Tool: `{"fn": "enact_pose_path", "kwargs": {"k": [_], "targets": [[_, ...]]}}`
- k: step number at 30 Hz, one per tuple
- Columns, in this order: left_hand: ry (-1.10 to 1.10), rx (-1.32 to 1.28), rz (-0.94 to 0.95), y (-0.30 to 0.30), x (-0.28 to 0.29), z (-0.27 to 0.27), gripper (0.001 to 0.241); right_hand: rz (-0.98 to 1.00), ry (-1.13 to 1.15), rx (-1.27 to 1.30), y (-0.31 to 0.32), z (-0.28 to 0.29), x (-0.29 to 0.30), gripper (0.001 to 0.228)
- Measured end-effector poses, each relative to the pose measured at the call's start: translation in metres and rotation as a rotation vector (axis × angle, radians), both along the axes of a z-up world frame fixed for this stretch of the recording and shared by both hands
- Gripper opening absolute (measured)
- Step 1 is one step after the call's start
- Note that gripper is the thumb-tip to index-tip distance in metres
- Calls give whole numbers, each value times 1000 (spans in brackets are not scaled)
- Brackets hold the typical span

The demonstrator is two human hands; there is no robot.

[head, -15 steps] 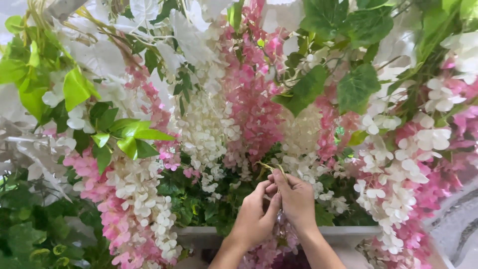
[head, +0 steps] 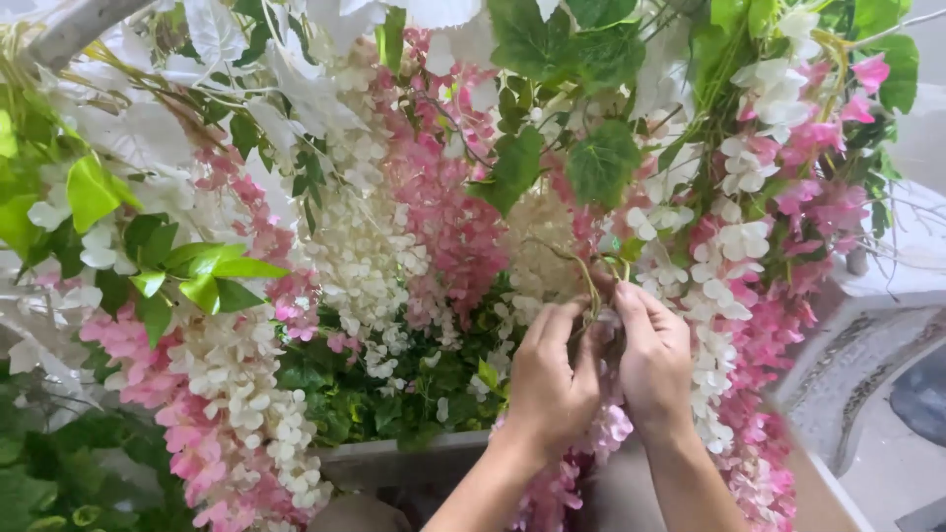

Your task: Arranging artificial flower vines and greenery on a decorative frame to create a floral display.

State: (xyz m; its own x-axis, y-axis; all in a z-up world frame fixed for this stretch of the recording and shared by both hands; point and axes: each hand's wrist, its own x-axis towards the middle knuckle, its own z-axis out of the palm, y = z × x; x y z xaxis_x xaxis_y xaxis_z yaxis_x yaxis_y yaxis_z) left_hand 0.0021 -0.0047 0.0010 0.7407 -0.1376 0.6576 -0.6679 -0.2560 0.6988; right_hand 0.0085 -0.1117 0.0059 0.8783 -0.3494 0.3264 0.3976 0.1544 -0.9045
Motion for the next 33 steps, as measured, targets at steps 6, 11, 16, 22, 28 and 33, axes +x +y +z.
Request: {"fn": "enact_pose_path", "kwargs": {"k": [6, 11, 16, 22, 28, 33], "targets": [[-37, -19, 15, -24, -5, 34, 35, -78, -19, -83, -40, 21, -5, 28], [-335, -77, 95, -46, 3, 45, 24, -136, -152, -216, -60, 29, -6, 31], [-303, -44, 131, -53, -3, 67, 28, -260, -160, -357, -74, 53, -28, 32], [-187, -44, 150, -59, -8, 92, 32, -415, -201, -343, -70, 83, -47, 26], [-183, -123, 83, -61, -1, 126, 28, -322, -263, -284, -78, 100, -34, 32], [-207, -169, -71, -62, -14, 173, 36, -335, -348, -300, -92, 126, -29, 32]]}}
